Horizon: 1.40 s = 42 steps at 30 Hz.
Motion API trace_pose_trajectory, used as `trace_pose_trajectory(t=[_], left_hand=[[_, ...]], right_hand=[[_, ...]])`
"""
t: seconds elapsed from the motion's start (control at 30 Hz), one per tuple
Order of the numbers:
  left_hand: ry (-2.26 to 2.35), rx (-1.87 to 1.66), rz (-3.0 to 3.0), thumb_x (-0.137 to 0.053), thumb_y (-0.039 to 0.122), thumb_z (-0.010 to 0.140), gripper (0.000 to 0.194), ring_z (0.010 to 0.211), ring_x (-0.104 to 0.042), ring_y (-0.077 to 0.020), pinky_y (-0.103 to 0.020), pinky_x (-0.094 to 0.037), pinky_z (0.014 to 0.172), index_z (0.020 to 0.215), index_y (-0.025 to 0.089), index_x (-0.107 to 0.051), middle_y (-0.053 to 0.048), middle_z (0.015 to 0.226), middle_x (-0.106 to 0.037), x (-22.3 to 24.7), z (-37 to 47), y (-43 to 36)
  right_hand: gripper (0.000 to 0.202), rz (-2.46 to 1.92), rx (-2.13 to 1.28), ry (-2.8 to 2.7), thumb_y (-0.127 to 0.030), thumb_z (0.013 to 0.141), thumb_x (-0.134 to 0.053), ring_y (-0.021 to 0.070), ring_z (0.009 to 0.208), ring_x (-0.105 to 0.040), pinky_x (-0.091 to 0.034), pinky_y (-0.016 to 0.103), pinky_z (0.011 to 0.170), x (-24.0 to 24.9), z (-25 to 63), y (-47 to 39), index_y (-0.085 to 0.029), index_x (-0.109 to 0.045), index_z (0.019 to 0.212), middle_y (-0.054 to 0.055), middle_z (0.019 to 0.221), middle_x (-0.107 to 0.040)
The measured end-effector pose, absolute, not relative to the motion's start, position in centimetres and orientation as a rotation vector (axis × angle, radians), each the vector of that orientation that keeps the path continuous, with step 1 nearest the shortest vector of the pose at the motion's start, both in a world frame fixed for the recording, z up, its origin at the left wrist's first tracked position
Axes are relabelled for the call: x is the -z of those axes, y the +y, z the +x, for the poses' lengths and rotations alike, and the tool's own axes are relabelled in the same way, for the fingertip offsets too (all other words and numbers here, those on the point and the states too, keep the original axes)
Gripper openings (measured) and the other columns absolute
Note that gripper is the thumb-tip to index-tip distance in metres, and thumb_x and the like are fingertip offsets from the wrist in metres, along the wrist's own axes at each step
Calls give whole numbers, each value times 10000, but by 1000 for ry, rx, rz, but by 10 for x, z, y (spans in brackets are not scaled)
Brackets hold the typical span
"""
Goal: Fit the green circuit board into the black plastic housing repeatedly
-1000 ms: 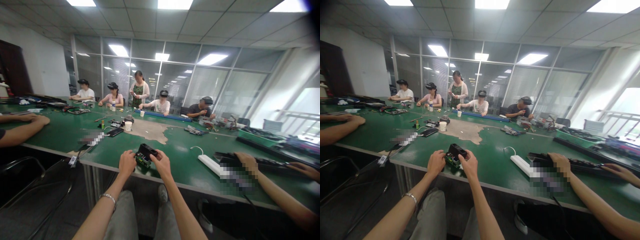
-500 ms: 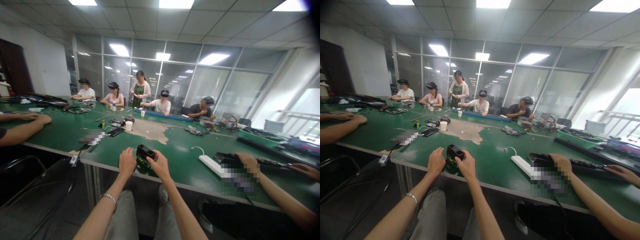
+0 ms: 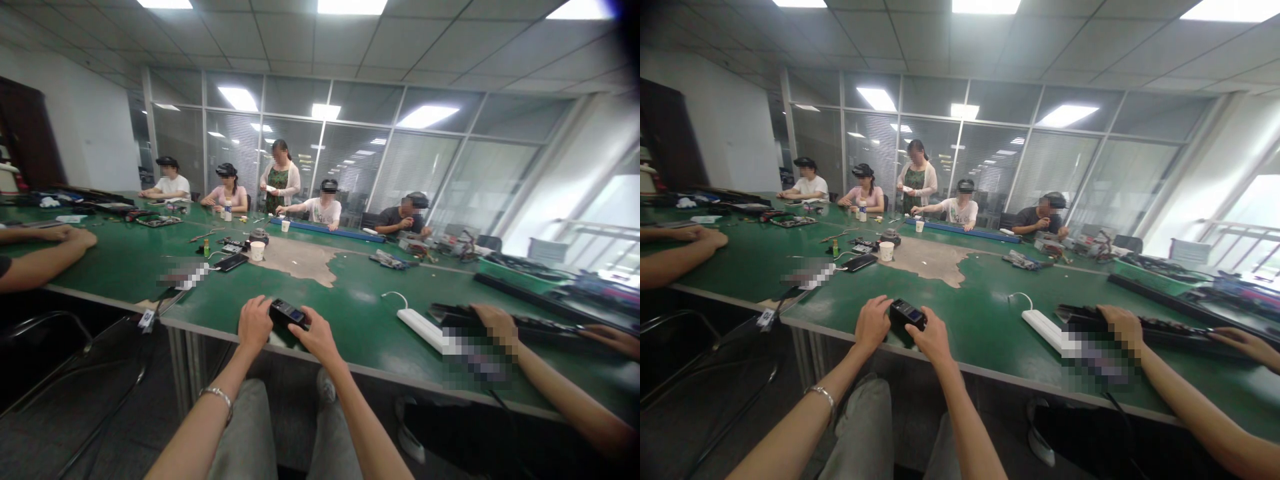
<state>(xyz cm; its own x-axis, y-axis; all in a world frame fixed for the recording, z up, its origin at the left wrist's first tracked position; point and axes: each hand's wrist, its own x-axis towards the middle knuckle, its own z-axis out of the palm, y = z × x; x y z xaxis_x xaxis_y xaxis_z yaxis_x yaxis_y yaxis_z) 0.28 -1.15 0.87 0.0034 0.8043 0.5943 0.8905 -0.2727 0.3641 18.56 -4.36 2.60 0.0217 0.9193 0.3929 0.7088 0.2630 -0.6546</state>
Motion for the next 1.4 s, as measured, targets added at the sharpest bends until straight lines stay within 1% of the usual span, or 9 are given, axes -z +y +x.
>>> trace_pose_trajectory(t=[0.2, 0.47, 0.6, 0.77, 0.9, 1.03, 1.17, 1.3, 1.4], left_hand=[[-1853, 1089, -2151, -477, 109, 836, 397, 1158, -522, -222, -345, -378, 999, 1161, 242, -662, -76, 1267, -606, -10, 4, -12], [-1910, 1058, -2096, -451, 104, 848, 400, 1167, -525, -224, -351, -356, 1016, 1200, 186, -621, -105, 1250, -615, -11, 6, -11], [-1900, 1049, -2079, -449, 103, 840, 391, 1160, -530, -215, -340, -363, 1008, 1178, 188, -626, -97, 1241, -618, -8, 5, -10], [-1897, 1012, -2090, -473, 97, 811, 381, 1155, -530, -210, -333, -366, 1005, 1127, 201, -659, -84, 1252, -613, -8, 5, -9], [-1898, 971, -2128, -496, 118, 808, 302, 1139, -533, -218, -332, -376, 987, 992, 210, -717, -78, 1251, -616, -9, 5, -11], [-1892, 964, -2136, -492, 127, 812, 293, 1125, -536, -222, -338, -386, 969, 969, 211, -725, -78, 1242, -620, -12, 5, -13], [-1898, 954, -2135, -493, 137, 814, 276, 1120, -537, -227, -345, -389, 964, 939, 211, -727, -80, 1241, -620, -12, 5, -12], [-1906, 954, -2134, -492, 133, 812, 293, 1130, -532, -224, -340, -384, 972, 984, 211, -716, -79, 1247, -616, -13, 6, -12], [-1902, 953, -2138, -494, 141, 811, 293, 1127, -534, -221, -335, -382, 974, 997, 207, -710, -81, 1238, -620, -13, 6, -12]], right_hand=[[483, -1436, -276, -1731, -310, 725, -666, 230, 1003, -645, -482, 350, 911, -21, 181, -44, -179, -607, 1186, 86, 1121, -681], [369, -1422, -324, -1638, -302, 683, -679, 204, 837, -663, -513, 324, 788, -21, 178, -45, -230, -658, 1044, 29, 927, -711], [385, -1333, -408, -1514, -359, 686, -675, 195, 811, -673, -531, 319, 769, -30, 177, -42, -227, -657, 1048, 20, 915, -717], [477, -1220, -516, -1312, -447, 722, -662, 208, 887, -690, -534, 330, 820, -39, 190, -33, -185, -613, 1118, 61, 994, -719], [478, -1383, -351, -1280, -442, 713, -660, 221, 870, -691, -531, 349, 811, -27, 209, -21, -186, -615, 1113, 67, 961, -721], [458, -1545, -230, -1337, -422, 712, -643, 234, 869, -685, -521, 364, 807, -9, 220, -12, -203, -624, 1113, 62, 937, -717], [505, -1628, -124, -1376, -396, 732, -632, 278, 1006, -646, -484, 395, 884, 3, 219, -10, -178, -601, 1187, 120, 1059, -690], [734, -1620, 44, -1383, -384, 694, -677, 338, 1122, -572, -425, 442, 964, 10, 217, -11, -90, -476, 1335, 195, 1196, -619], [681, -1663, 89, -1435, -405, 727, -654, 341, 1112, -566, -414, 446, 961, 12, 217, -13, -91, -494, 1310, 193, 1181, -623]])
